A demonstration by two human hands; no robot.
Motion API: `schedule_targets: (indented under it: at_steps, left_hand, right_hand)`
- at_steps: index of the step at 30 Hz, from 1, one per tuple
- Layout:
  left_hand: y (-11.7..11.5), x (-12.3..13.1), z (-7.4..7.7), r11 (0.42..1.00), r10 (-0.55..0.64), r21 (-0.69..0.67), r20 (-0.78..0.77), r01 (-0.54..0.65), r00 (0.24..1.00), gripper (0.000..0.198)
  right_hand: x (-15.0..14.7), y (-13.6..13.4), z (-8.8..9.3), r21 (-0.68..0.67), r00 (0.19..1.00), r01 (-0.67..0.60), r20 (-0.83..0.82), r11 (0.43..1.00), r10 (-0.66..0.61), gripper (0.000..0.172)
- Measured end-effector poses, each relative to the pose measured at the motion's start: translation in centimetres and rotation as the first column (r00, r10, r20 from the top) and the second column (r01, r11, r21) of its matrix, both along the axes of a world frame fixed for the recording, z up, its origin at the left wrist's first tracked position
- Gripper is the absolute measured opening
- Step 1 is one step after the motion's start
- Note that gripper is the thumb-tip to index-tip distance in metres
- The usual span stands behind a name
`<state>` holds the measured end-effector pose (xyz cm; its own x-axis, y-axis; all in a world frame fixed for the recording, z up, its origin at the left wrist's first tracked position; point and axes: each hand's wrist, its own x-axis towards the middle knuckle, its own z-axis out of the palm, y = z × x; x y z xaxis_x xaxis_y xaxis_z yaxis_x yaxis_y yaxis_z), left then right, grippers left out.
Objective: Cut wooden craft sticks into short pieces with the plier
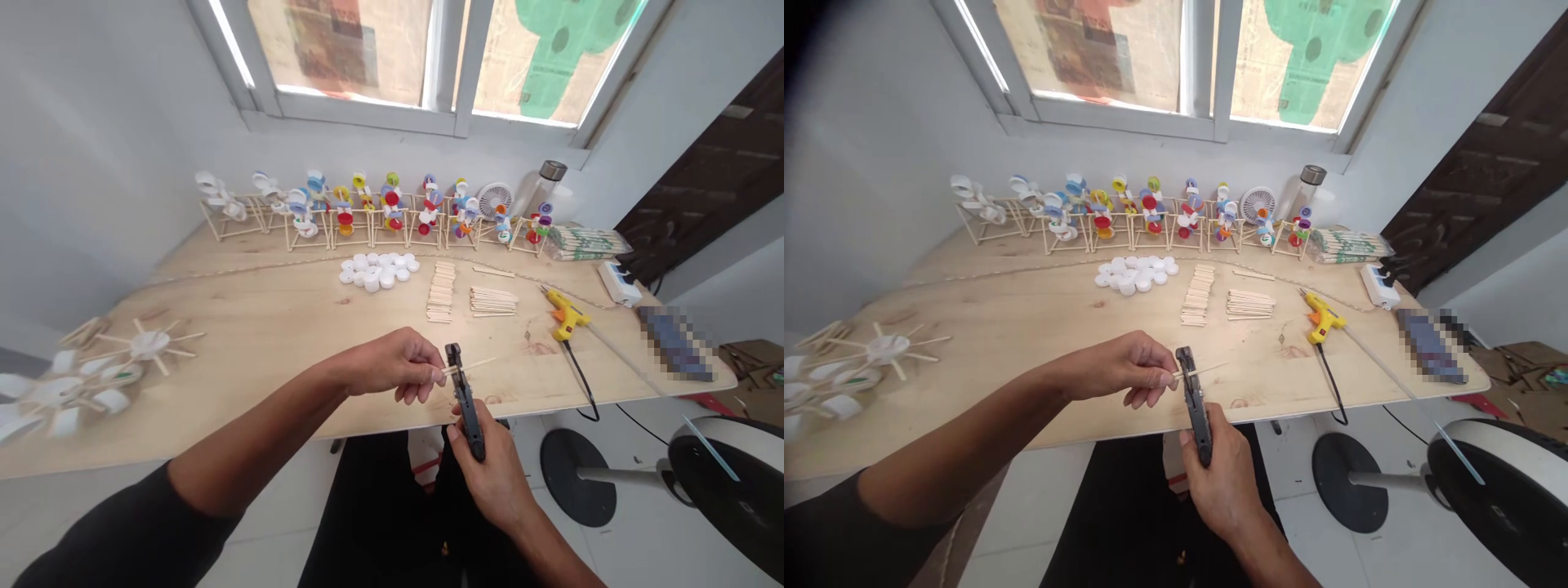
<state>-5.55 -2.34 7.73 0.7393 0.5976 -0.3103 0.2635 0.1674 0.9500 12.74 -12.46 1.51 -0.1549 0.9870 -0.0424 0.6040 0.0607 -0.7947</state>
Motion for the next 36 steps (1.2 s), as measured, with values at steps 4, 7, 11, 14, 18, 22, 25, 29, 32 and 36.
schedule_targets:
  at_steps: [4,7,11,14,18,22,25,29,32,36]
  left_hand:
    - [0.2,-0.1,-0.1,0.999,-0.018,-0.036,0.014,0.019,1.000,0.023]
    - [0.2,-0.1,0.0,0.999,-0.029,-0.045,0.005,0.029,1.000,0.023]
    - [0.2,0.1,0.3,0.998,-0.034,-0.055,-0.018,0.033,0.999,0.025]
    - [0.1,0.3,0.5,0.999,-0.026,-0.049,-0.037,0.024,0.999,0.027]
    - [-0.1,0.5,0.7,0.999,-0.029,-0.015,-0.052,0.028,0.998,0.027]
    - [-0.1,0.5,0.9,1.000,-0.029,-0.006,-0.081,0.029,0.996,0.028]
    - [-0.1,0.6,1.0,0.999,-0.031,-0.013,-0.089,0.030,0.996,0.029]
    - [-0.3,0.7,0.9,1.000,-0.002,-0.031,-0.092,-0.001,0.996,0.028]
    - [-0.3,0.6,0.6,0.999,0.012,-0.041,-0.086,-0.016,0.996,0.028]
    - [-0.2,0.5,0.3,0.999,0.009,-0.037,-0.079,-0.012,0.997,0.029]
  right_hand:
    - [0.0,0.0,0.0,0.041,1.000,0.018,0.013,0.999,-0.018,0.016]
    - [0.0,0.0,0.0,0.057,0.999,0.021,0.031,0.998,-0.023,0.012]
    - [0.0,-0.1,-0.1,0.065,0.998,0.027,0.051,0.997,-0.030,0.008]
    - [-0.1,-0.2,-0.1,0.072,0.997,0.040,0.060,0.997,-0.045,0.008]
    - [-0.1,-0.3,0.1,0.084,0.997,0.048,0.054,0.995,-0.052,0.008]
    - [-0.1,-0.3,0.1,0.105,0.997,0.054,0.049,0.993,-0.060,0.008]
    - [-0.2,-0.4,-0.1,0.100,0.996,0.062,0.063,0.993,-0.068,0.008]
    - [-0.2,-0.4,-0.3,0.096,0.993,0.076,0.084,0.992,-0.084,0.008]
    - [-0.3,-0.4,-0.3,0.079,0.993,0.080,0.079,0.994,-0.086,0.010]
    - [-0.4,-0.5,-0.4,0.073,0.994,0.073,0.075,0.995,-0.079,0.012]
